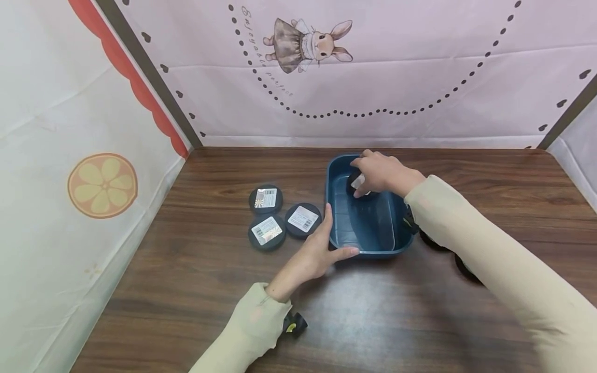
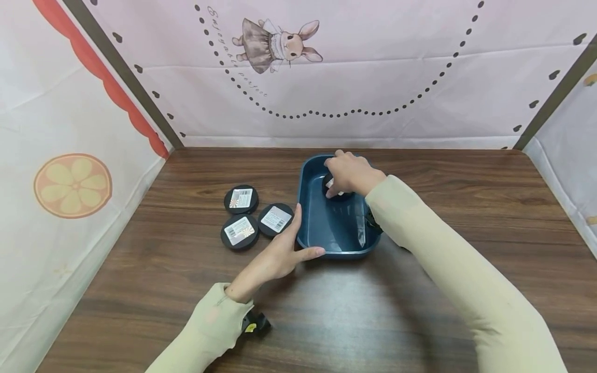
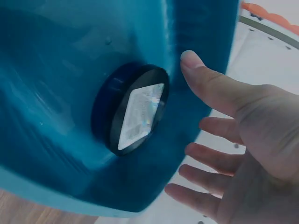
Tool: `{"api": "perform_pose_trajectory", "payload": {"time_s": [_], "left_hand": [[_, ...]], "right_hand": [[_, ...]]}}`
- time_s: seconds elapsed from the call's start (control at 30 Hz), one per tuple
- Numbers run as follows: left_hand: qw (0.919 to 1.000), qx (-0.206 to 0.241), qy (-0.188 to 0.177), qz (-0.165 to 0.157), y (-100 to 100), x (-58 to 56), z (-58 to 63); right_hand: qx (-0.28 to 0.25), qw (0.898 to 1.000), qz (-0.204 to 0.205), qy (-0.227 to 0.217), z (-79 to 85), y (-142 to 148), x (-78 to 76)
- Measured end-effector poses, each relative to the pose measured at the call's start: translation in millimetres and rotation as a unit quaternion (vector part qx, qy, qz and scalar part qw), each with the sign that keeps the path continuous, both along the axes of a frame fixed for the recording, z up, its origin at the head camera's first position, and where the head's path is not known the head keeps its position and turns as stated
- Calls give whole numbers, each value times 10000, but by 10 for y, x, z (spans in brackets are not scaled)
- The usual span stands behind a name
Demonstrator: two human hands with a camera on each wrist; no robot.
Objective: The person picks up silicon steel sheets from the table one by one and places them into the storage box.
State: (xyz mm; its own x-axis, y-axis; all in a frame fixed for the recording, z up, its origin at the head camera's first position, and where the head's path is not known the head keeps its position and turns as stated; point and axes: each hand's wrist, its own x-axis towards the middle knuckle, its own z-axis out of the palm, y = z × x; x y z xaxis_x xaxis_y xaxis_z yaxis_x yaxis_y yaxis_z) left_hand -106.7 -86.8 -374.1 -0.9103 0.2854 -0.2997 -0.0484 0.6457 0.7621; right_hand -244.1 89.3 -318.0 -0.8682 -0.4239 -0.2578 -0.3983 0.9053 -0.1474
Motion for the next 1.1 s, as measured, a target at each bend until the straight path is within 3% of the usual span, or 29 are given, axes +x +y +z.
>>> {"api": "perform_pose_trajectory", "payload": {"time_s": [0.43,0.77,1.1], "left_hand": [[10000,40,-20,18,-5,-5,0],[9999,88,-46,10,4,0,-26],[9999,78,97,-35,5,1,-30]], "right_hand": [[-525,9958,144,741,34,77,204],[-645,9948,96,784,7,189,295],[-1200,9869,-16,1077,-30,286,432]]}}
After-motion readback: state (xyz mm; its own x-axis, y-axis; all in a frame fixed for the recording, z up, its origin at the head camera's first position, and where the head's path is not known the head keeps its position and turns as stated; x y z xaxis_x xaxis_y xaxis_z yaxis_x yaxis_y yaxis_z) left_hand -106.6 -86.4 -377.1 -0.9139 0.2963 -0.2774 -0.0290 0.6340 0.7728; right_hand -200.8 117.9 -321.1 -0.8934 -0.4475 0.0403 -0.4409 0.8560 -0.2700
